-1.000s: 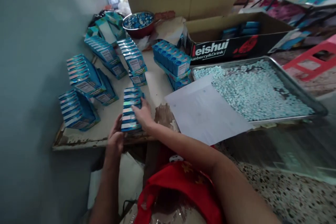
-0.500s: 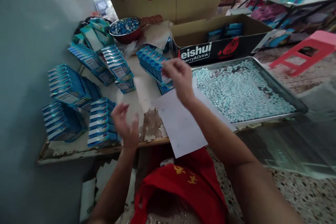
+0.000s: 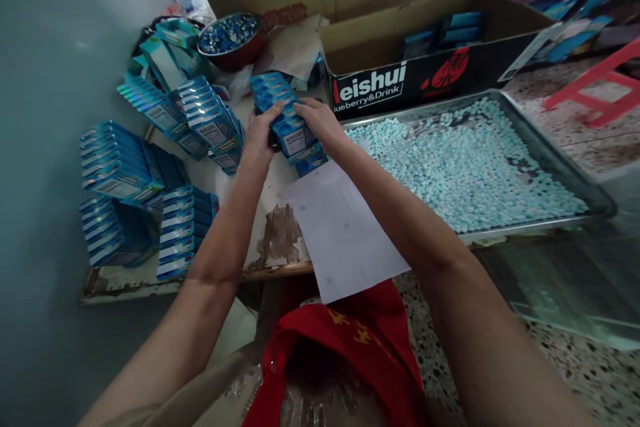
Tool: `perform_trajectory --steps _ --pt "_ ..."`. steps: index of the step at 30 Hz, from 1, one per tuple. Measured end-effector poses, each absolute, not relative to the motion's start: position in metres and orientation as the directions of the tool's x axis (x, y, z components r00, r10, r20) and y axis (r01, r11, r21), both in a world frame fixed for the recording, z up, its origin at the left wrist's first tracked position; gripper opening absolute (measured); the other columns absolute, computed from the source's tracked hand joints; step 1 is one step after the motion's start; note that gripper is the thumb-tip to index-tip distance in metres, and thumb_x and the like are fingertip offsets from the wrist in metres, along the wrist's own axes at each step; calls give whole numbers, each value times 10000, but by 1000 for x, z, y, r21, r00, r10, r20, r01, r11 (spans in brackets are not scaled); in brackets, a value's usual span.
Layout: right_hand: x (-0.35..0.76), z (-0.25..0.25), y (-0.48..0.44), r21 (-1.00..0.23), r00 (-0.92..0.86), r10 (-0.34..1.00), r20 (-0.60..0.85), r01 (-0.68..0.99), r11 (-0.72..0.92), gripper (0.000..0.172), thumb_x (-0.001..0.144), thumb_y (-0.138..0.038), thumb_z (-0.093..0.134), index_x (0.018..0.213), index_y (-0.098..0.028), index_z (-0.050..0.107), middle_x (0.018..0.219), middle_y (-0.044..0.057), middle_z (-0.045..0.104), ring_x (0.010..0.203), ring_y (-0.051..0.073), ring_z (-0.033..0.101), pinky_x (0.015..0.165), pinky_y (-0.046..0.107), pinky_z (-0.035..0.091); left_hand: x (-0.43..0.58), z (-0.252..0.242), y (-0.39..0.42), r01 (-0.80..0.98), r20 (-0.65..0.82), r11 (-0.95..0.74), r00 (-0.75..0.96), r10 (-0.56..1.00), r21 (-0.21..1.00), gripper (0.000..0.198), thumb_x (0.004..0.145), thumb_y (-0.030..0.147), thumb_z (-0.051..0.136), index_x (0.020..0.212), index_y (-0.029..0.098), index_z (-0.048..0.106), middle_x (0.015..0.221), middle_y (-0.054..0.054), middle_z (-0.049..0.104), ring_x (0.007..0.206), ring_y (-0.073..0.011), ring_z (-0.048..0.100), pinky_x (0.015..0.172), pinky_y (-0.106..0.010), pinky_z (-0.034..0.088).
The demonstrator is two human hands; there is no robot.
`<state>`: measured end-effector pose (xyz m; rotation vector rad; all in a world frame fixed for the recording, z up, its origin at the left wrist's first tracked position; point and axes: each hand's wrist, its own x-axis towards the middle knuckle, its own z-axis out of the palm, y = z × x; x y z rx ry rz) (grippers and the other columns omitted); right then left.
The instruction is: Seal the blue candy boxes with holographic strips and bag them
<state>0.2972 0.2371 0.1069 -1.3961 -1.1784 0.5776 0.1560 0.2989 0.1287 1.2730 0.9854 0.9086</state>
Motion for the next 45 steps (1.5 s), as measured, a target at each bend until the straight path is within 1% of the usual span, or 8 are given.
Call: perform_trajectory --steps 6,11,14,18,25,31,39,45 --pt "213 152 118 -958 243 929 278 147 248 626 991 -601 657 1525 -279 599 1516 41 655 1382 292 620 1175 486 507 71 167 215 -142 95 -50 327 940 989 619 951 332 756 1495 177 504 1501 -97 660 1349 -256 666 1030 -323 580" --pt "153 113 57 -981 -11 984 175 87 176 759 936 -625 714 1591 -277 550 1547 69 643 1383 332 627 1152 485 520 -14 133 141 -103 -112 134 195 974 986 886 814 319 824 1609 267 436 1486 -90 688 1309 -313 711 1038 -405 646" --pt "161 94 52 -959 -134 988 77 261 110 541 919 -487 759 1413 -272 709 1242 70 790 1131 324 733 982 452 571 -37 99 127 -17 -274 278 133 953 960 1011 797 346 828 1677 278 335 1527 -115 657 1325 -338 706 1025 -433 657" --pt "229 102 73 -669 157 958 239 741 46 362 935 -180 622 1261 -251 764 1208 128 769 1122 341 665 981 493 487 -39 79 136 111 -395 382 142 907 917 1135 748 362 883 1701 277 272 1402 -133 729 1202 -335 766 927 -419 679" --pt "341 92 104 -222 137 941 309 973 -69 237 912 -98 535 857 -231 723 942 101 734 986 295 619 961 502 415 -56 112 143 469 -353 168 341 871 867 558 766 503 906 1221 241 718 1309 -116 776 1231 -374 724 1014 -466 618" --pt "363 58 15 -223 40 917 398 973 55 279 1064 -354 508 942 -320 756 1112 40 787 832 224 597 812 429 368 -9 131 143 515 248 -417 367 897 749 487 712 434 943 1131 252 775 1350 -136 721 1492 -440 488 1297 -539 344" --pt "373 32 -33 -132 -86 894 440 978 159 322 1110 -256 444 1018 -274 751 996 53 772 765 174 580 729 387 321 132 119 160 574 -342 -598 817 464 560 497 861 543 750 1196 176 773 1149 -101 798 1050 -288 727 868 -336 540" --pt "381 49 -47 -287 237 745 624 956 -64 289 989 -360 680 1248 -253 746 1262 135 709 894 198 635 758 358 471 137 159 157 497 -123 -523 796 593 692 255 862 368 690 928 146 796 805 0 723 796 -171 662 733 -281 506"
